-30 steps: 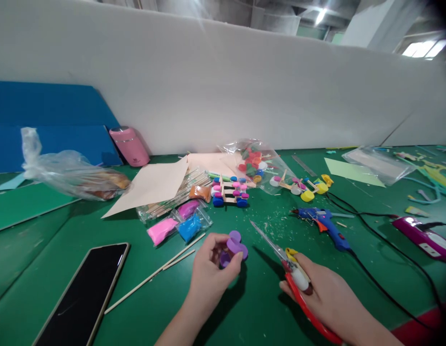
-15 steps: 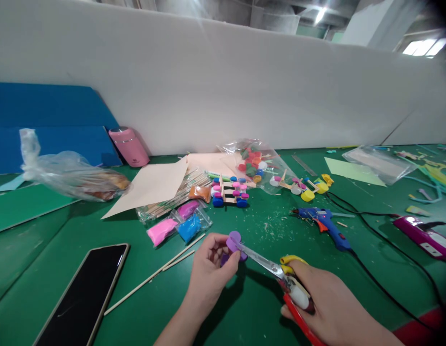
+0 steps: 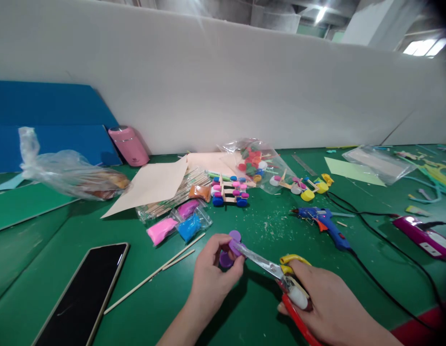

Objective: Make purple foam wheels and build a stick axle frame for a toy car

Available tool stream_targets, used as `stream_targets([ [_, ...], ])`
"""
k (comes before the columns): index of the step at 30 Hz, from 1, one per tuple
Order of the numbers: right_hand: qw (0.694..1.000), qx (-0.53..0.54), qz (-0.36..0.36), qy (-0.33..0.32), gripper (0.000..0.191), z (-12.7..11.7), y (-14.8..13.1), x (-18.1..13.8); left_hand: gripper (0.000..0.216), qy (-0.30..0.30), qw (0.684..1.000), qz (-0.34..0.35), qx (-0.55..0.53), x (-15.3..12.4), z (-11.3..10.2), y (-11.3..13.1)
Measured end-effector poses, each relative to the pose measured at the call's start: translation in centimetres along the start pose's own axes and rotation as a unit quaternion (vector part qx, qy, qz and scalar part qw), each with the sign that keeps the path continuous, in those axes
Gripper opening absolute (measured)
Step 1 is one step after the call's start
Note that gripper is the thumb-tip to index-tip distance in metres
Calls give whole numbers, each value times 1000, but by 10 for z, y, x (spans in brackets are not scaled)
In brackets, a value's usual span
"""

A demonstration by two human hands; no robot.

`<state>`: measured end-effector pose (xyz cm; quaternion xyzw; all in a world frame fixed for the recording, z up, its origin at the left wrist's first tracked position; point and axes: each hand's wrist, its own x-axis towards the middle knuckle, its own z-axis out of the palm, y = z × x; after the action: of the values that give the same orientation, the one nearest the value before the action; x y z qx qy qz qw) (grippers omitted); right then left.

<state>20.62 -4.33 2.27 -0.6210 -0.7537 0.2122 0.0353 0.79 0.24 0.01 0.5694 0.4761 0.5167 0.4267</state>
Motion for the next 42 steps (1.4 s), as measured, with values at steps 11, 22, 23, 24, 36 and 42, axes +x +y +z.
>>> stream_targets([
  [11, 997, 9, 60, 45, 23, 10, 14, 7, 22, 6, 994, -47, -95, -1, -1, -2],
  [22, 990, 76, 79, 85, 23, 13, 21, 20, 26, -136, 875, -202, -417, 5, -16, 2],
  [23, 990, 72, 79, 88, 23, 13, 22, 20, 26, -140, 868, -203, -431, 5, -16, 1],
  [24, 990, 67, 80, 91, 24, 13, 23, 19, 27, -144, 862, -204, -441, 5, -17, 1],
  [36, 993, 76, 70, 63, 26, 3, 28, 17, 27, -164, 858, -212, -438, 5, -18, -1],
  [42, 994, 46, 82, 55, 27, -6, 37, 19, 19, -158, 854, -191, -457, 5, -17, -5],
])
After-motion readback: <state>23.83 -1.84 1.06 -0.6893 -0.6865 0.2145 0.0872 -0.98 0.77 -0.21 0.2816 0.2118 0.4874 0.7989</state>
